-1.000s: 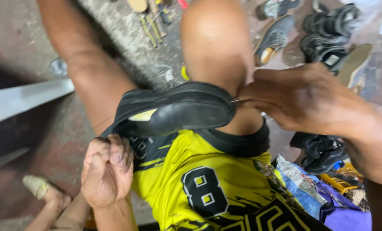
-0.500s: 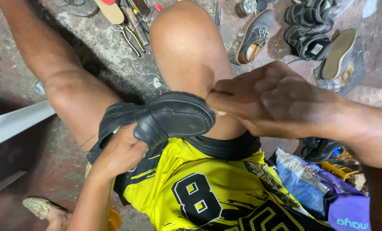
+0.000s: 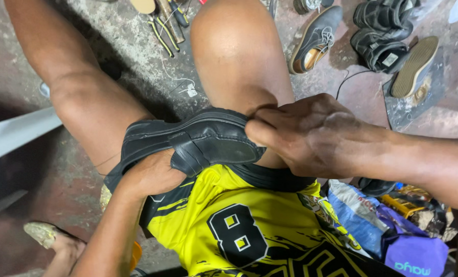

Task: The person stitches a black leather shoe by hand using a needle and thread, pulling the thread tight after each stitch while holding the shoe in their lap.

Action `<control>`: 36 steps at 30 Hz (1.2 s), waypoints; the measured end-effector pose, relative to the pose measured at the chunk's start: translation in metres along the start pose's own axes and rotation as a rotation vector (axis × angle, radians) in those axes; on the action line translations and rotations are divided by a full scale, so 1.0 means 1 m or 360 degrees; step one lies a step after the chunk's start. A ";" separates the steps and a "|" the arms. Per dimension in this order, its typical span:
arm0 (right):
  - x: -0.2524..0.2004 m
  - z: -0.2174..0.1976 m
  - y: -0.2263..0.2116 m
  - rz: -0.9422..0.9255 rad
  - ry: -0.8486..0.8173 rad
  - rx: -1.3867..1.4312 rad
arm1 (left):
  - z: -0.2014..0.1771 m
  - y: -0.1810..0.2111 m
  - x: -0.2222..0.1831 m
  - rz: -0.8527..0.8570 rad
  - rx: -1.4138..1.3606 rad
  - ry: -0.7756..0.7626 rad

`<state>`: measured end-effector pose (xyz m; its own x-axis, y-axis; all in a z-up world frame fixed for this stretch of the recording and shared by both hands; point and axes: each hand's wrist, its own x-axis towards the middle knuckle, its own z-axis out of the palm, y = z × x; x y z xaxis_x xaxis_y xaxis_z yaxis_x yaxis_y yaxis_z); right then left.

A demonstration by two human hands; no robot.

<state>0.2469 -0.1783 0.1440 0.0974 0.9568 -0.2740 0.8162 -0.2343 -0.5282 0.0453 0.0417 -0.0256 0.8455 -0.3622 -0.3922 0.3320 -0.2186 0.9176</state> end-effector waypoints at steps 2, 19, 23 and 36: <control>-0.002 0.001 0.000 0.0002 -0.0009 -0.0013 | -0.004 0.004 0.002 -0.0002 0.0020 -0.0025; -0.022 -0.004 -0.016 0.0003 0.0244 -0.0342 | -0.005 0.015 -0.021 -0.0180 -0.0027 0.0187; -0.026 -0.001 0.005 -0.0018 0.0112 -0.0593 | -0.002 0.009 -0.024 -0.0287 -0.0042 0.0265; -0.021 0.001 -0.018 -0.0041 0.0284 -0.1198 | 0.005 0.007 -0.034 -0.0420 -0.0115 0.0321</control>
<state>0.2292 -0.1944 0.1586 0.1112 0.9886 -0.1018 0.9805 -0.0924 0.1733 0.0172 0.0481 -0.0059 0.7898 -0.1134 -0.6028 0.5731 -0.2138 0.7911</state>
